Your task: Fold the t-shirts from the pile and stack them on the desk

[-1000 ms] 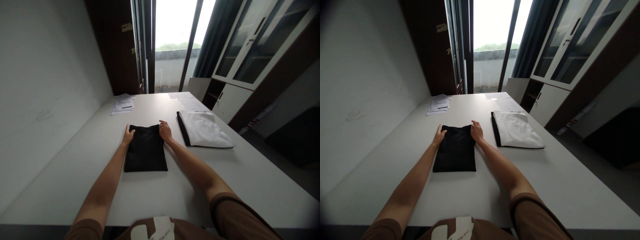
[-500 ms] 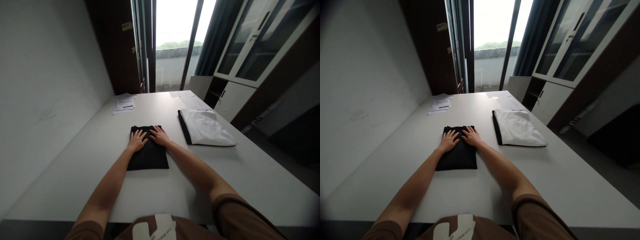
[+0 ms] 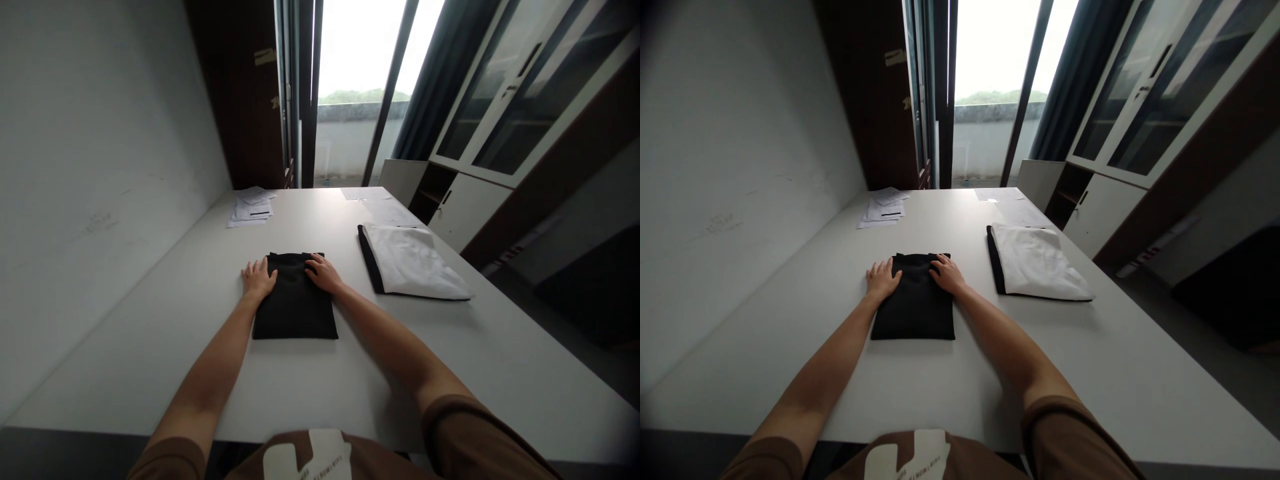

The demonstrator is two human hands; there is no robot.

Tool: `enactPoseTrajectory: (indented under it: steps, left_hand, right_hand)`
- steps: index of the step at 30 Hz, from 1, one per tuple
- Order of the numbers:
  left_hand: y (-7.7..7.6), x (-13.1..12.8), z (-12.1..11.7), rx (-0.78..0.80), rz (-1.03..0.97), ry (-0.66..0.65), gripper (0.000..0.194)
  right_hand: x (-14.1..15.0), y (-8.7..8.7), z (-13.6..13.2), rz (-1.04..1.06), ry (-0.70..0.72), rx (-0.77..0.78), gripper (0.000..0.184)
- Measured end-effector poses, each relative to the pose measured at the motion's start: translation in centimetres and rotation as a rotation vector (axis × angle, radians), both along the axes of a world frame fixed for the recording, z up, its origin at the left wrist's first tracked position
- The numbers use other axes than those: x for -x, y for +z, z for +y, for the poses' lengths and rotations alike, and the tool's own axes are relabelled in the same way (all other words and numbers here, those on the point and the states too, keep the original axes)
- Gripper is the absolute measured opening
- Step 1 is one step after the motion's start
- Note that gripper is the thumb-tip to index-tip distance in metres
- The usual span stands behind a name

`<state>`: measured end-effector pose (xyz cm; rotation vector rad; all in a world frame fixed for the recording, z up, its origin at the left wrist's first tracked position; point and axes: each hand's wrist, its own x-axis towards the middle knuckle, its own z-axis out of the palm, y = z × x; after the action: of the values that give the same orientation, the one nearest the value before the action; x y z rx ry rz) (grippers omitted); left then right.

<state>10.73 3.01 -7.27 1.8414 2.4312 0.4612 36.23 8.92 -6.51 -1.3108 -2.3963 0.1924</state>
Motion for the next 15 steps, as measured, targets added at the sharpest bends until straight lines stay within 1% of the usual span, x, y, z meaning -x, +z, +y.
enactPoseTrajectory:
  steps: [3, 5, 6, 9, 11, 13, 15]
  left_hand:
    - [0.8, -0.4, -0.4, -0.056, 0.034, -0.053, 0.068]
    - [1.2, -0.8, -0.7, -0.069, 0.063, -0.08, 0.064]
    - [1.4, -1.1, -0.7, -0.071, 0.079, -0.084, 0.062]
    - [1.5, -1.8, -0.9, -0.071, 0.11, -0.083, 0.058]
    - [1.5, -2.1, -0.9, -0.067, 0.104, -0.085, 0.058]
    - [1.4, -2.3, -0.8, -0.055, 0.066, -0.089, 0.059]
    - [1.5, -2.3, -0.7, -0.039, 0.006, -0.084, 0.062]
  right_hand:
    - [-0.8, 1.1, -0.2, -0.012, -0.19, -0.097, 0.036]
    - [-1.4, 1.8, -0.3, -0.064, -0.309, -0.077, 0.038]
    - [-1.7, 2.0, -0.4, -0.095, -0.342, -0.046, 0.039]
    - [-1.7, 2.2, -0.9, -0.162, -0.364, 0.052, 0.043]
    - [-1.1, 2.2, -1.3, -0.166, -0.364, 0.083, 0.047]
    - [-0.3, 2.2, -1.9, -0.153, -0.359, 0.103, 0.048]
    - [0.5, 2.3, -2.4, -0.134, -0.342, 0.12, 0.046]
